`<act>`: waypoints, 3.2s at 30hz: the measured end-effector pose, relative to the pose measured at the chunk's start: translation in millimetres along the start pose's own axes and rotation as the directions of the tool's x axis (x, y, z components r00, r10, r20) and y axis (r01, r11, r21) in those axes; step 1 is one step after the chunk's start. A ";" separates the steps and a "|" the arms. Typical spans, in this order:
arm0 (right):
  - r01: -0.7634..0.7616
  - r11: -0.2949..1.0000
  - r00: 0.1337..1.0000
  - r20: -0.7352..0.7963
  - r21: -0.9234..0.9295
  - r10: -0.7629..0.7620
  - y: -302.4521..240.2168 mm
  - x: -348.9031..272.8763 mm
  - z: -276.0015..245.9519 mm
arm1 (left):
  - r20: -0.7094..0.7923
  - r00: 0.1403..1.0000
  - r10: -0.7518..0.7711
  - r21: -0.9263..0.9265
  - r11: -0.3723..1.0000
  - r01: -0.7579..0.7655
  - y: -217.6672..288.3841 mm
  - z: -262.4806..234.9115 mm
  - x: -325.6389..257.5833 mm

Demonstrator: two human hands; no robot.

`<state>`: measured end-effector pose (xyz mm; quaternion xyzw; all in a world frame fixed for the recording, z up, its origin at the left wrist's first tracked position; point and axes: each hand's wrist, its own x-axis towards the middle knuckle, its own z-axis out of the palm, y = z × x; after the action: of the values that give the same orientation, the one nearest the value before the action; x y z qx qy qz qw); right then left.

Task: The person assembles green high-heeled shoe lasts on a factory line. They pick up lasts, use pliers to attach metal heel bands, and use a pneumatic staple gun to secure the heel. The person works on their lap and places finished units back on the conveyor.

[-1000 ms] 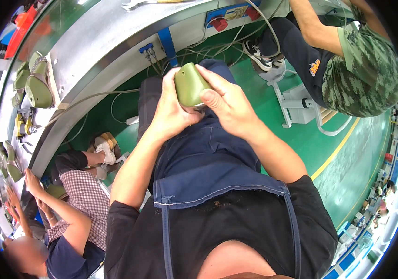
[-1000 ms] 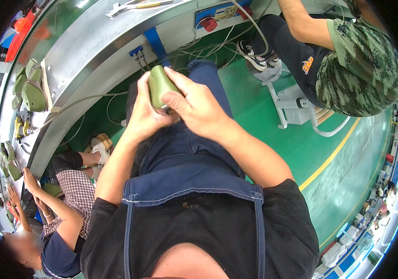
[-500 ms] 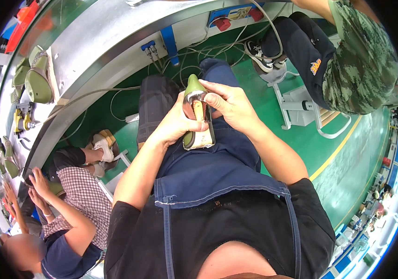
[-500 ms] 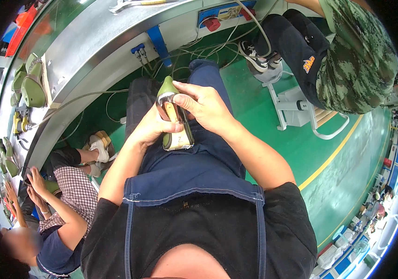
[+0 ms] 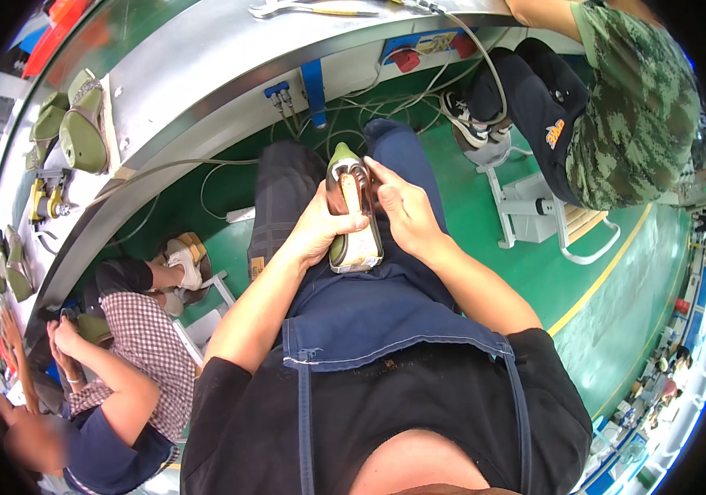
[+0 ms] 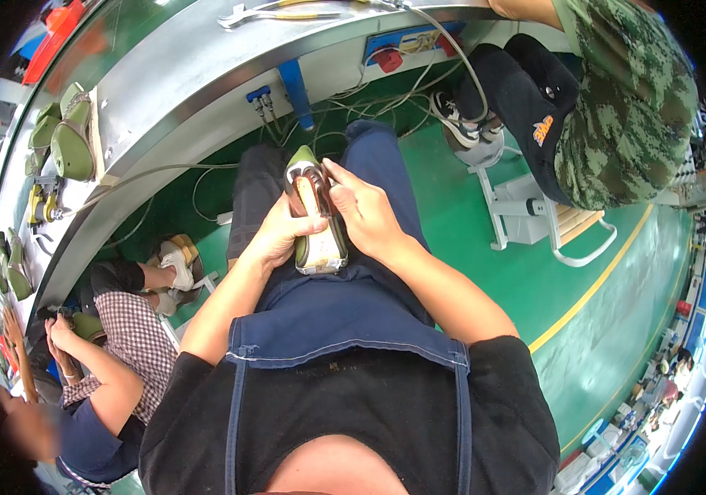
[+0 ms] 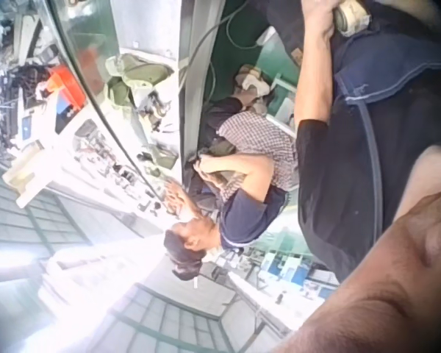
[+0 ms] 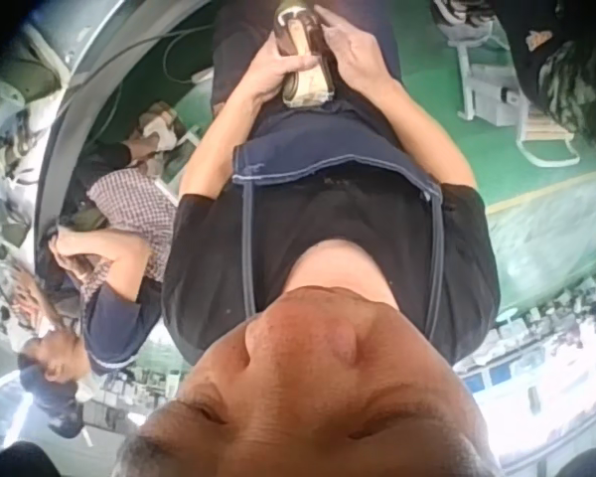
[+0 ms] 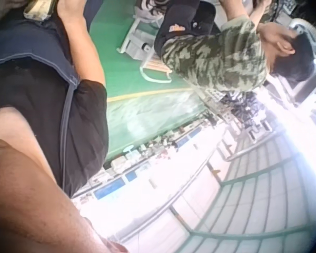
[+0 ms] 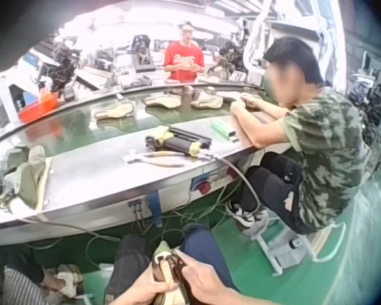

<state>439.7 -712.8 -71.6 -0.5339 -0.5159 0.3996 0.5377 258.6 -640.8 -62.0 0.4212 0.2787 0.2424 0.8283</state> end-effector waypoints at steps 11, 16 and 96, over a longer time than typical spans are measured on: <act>0.110 0.930 0.993 0.088 -0.351 -0.084 -22.5 -3.8 10.9 | -0.148 0.989 0.002 -0.199 0.979 -0.032 -19.6 -18.9 -0.3; 0.205 0.859 0.978 0.125 -0.469 -0.165 -24.5 0.1 13.2 | -0.187 0.967 0.172 -0.021 0.984 -0.179 -43.2 -22.1 4.6; 0.503 0.739 0.864 0.272 -0.448 -0.423 -81.7 314.6 140.4 | -0.365 -0.223 0.904 0.768 0.427 0.476 339.4 -235.8 171.5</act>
<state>338.7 -390.6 34.9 -0.4778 -0.7578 0.1433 0.4206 169.6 -219.9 61.0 0.4547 0.7298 0.4951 -0.1244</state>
